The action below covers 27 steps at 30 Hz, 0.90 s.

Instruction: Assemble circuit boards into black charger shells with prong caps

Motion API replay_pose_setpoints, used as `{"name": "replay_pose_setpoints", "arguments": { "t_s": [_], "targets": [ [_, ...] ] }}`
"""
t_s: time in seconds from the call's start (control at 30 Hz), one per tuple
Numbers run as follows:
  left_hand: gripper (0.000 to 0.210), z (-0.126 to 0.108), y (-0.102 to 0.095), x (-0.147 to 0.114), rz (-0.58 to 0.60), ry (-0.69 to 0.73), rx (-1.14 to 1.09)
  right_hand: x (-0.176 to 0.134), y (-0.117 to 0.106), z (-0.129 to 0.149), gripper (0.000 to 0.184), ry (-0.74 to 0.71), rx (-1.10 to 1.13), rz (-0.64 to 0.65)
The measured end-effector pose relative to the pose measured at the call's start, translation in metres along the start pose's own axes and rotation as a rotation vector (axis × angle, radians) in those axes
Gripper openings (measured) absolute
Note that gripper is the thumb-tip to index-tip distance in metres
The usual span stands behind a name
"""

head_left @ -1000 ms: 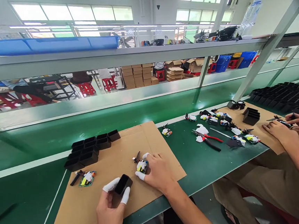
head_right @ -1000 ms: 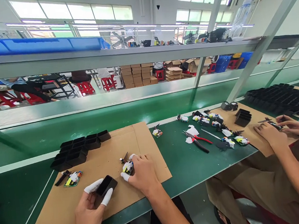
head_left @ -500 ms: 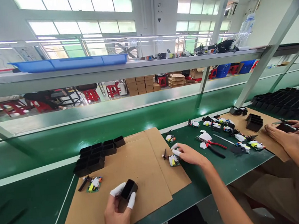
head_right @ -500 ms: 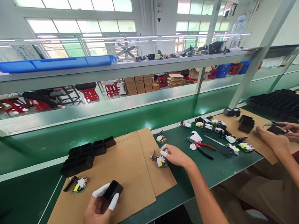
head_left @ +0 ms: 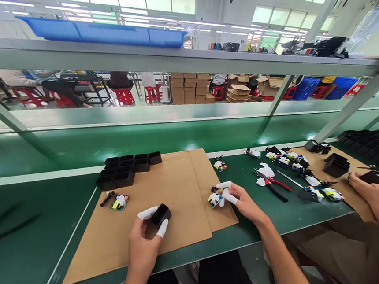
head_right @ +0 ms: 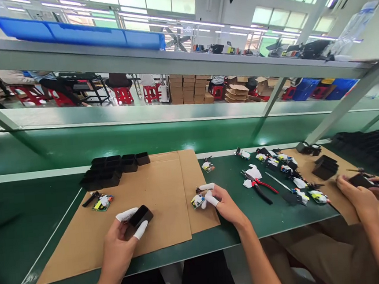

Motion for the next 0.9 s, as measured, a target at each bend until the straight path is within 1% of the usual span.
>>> {"name": "replay_pose_setpoints", "arguments": {
  "t_s": [0.13, 0.23, 0.37, 0.6, 0.8, 0.87, 0.9],
  "targets": [
    [0.048, -0.003, 0.001, -0.001, -0.012, 0.005, 0.002, -0.001, 0.001, -0.001, 0.043, -0.011, -0.016, 0.018],
    [0.048, -0.004, 0.001, -0.001, -0.009, 0.006, -0.005, -0.002, 0.000, -0.004, 0.037, -0.003, -0.065, -0.016],
    [0.046, -0.003, 0.002, -0.001, -0.001, 0.006, -0.022, -0.005, -0.001, -0.009, 0.037, 0.005, -0.146, -0.072],
    [0.048, -0.003, 0.002, 0.000, -0.014, 0.012, -0.013, -0.007, -0.008, -0.016, 0.044, -0.034, -0.343, -0.235],
    [0.050, -0.002, 0.002, 0.000, -0.006, 0.020, -0.003, -0.003, -0.024, -0.018, 0.027, -0.073, -0.447, -0.445],
    [0.051, -0.002, 0.002, 0.000, -0.001, 0.019, -0.003, -0.006, -0.024, -0.016, 0.021, -0.103, -0.474, -0.480],
    [0.051, -0.002, 0.001, 0.000, 0.004, 0.017, -0.002, -0.009, -0.022, -0.014, 0.019, -0.123, -0.492, -0.476]
  ]
}}
Point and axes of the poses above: each hand's wrist, its own x-axis towards the middle knuckle, its own y-axis out of the palm, z = x × y, the point moved 3 cm from there along x, towards the middle knuckle, and after that the axes turned 13 degrees about y, right-handed, at the moved point
